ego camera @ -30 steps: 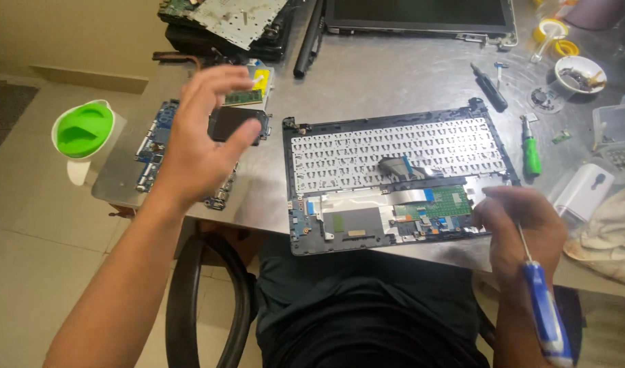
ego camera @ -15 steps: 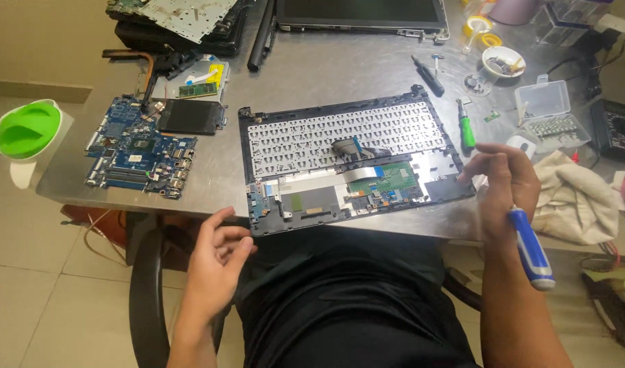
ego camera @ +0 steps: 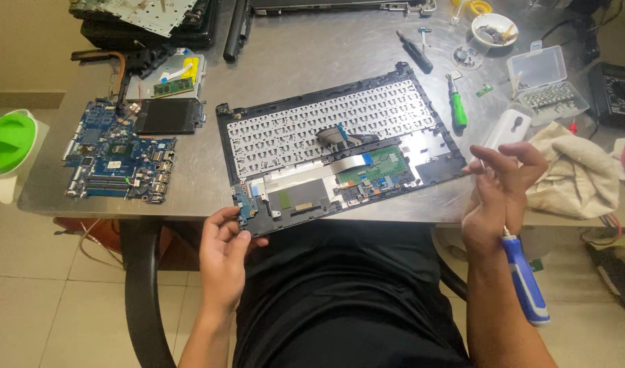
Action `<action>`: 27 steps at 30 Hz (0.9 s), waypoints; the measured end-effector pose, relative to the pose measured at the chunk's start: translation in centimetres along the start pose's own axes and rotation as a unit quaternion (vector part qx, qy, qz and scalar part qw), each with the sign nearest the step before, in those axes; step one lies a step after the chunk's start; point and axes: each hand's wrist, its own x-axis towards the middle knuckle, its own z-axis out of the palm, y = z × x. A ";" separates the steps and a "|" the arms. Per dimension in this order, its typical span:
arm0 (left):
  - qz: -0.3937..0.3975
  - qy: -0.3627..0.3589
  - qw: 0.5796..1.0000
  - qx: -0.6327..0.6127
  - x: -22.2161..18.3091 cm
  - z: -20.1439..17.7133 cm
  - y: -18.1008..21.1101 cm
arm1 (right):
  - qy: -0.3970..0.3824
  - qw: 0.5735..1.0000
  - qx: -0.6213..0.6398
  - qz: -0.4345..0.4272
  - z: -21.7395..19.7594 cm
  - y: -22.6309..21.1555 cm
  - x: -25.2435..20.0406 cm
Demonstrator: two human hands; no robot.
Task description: Disassembling a laptop and manipulating internal components like ribbon cables and circuit boards using a screwdriver
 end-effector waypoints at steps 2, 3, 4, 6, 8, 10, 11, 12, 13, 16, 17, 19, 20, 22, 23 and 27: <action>0.030 -0.005 0.999 0.011 -0.3 -0.3 -0.7 | 0.020 0.999 -0.036 -0.010 0.1 -0.3 0.1; 0.028 -0.016 0.999 0.006 -0.5 -0.4 -1.0 | 0.047 0.997 -0.061 0.002 0.1 -0.4 0.1; 0.026 -0.027 0.999 0.000 -0.7 -0.6 -1.4 | 0.075 0.993 -0.087 0.014 0.1 -0.5 0.1; 0.024 -0.018 0.999 0.031 -1.1 -0.3 -0.3 | 0.089 0.994 -0.046 0.054 0.3 -0.4 0.4; 0.021 -0.012 0.998 0.060 -1.1 -0.1 0.4 | 0.104 0.990 -0.008 0.092 0.2 0.2 0.3; 0.094 0.049 0.983 0.150 -0.9 -0.2 1.0 | 0.072 0.989 0.058 0.116 -0.1 1.3 -0.1; 0.090 0.051 0.983 0.152 -0.7 -0.2 1.0 | 0.070 0.989 0.057 0.120 0.0 0.7 0.3; 0.155 0.087 0.968 0.178 -0.4 -0.1 0.9 | 0.039 0.987 0.048 0.148 0.2 0.1 0.6; 0.220 0.122 0.946 0.204 -0.1 -0.3 1.0 | 0.009 0.983 0.038 0.177 0.5 -0.6 0.8; 0.295 0.111 0.915 0.253 0.0 2.4 3.9 | -0.030 0.970 0.056 0.234 0.8 -0.5 1.6; 0.294 0.111 0.916 0.251 0.2 3.8 4.7 | -0.030 0.971 0.053 0.232 0.9 -0.4 2.1; 0.383 -0.028 0.887 0.256 0.5 6.4 6.4 | -0.106 0.973 0.070 0.191 1.1 -0.4 2.7; 0.382 -0.026 0.888 0.254 0.3 8.3 6.5 | -0.109 0.973 0.068 0.190 1.1 -0.3 2.7; 0.367 -0.077 0.927 0.025 -0.4 11.7 6.9 | -0.130 0.938 0.183 0.265 1.0 -0.3 2.3; 0.365 -0.073 0.928 0.027 -0.8 12.2 7.3 | -0.134 0.936 0.184 0.267 1.2 -0.3 2.6; 0.094 -0.249 0.942 -0.206 -0.9 13.0 8.0 | -0.200 0.939 0.168 0.224 1.7 -0.7 4.1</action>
